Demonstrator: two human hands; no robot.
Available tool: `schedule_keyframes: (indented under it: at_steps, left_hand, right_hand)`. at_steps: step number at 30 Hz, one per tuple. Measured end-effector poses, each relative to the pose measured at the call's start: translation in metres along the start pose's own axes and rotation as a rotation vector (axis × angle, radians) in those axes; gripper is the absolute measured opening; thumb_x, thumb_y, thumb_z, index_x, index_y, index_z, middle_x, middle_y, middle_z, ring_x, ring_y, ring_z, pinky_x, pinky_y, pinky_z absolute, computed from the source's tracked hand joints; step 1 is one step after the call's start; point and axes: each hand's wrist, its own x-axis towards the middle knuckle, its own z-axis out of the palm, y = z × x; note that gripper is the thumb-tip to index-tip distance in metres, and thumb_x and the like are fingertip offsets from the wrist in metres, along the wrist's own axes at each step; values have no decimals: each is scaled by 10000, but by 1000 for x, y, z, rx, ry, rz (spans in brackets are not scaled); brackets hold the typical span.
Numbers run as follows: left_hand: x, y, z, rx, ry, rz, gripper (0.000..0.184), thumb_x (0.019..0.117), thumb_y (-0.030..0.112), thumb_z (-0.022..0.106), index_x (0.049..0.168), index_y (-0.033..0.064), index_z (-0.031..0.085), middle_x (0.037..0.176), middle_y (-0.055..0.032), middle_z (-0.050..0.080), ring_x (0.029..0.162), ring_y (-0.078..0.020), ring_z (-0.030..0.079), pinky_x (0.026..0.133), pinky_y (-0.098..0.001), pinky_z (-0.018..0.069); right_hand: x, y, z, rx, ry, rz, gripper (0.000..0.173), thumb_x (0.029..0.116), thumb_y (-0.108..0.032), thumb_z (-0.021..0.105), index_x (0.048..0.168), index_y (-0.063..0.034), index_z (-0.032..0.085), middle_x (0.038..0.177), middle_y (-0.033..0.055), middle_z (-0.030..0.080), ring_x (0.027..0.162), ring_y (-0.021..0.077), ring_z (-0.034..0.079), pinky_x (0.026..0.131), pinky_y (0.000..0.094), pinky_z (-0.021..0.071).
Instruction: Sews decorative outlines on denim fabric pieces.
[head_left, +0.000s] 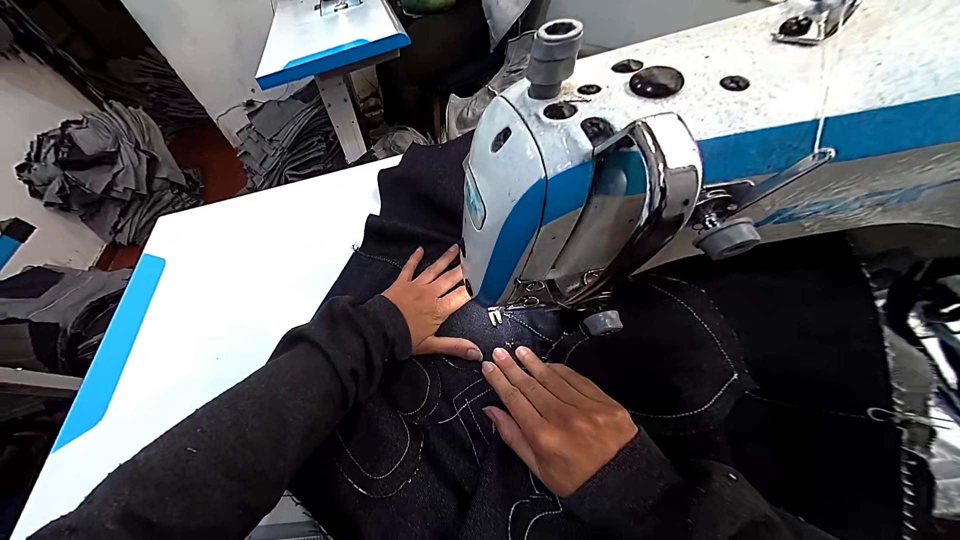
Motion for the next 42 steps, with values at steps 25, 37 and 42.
schedule_keyframes:
  at_steps: [25,37,42]
  left_hand:
    - [-15,-11,-36,-11,117,195,372,1027,321,533,1253,94,721,1375,-85,667,1419,-329,500,1173,-667,285]
    - [-55,56,17,-6,133,-198,617,1059,492,352,1535,120,480,1623,-124,403,1536,-335,308,1209,-646,227]
    - [-44,127,26,11,137,-595,670,1041,517,402,1566,100,421,1646,-211,317,1543,-415,249,1177,-704,199]
  right_hand:
    - [34,-35,-44,424,-219,132,598,1010,-517,479,1283,-27,688,1401,156,640,1343,337,582,1090,526,483]
    - [7,46,30,650,-7,-225,349,961,-178,510,1188,-11,715,1288,146,704,1277,291,628,1106,456,458]
    - [25,110,65,1020,-28,-508,305,1010,-30,412,1181,20,659,1304,164,672,1364,235,541,1206,329,327]
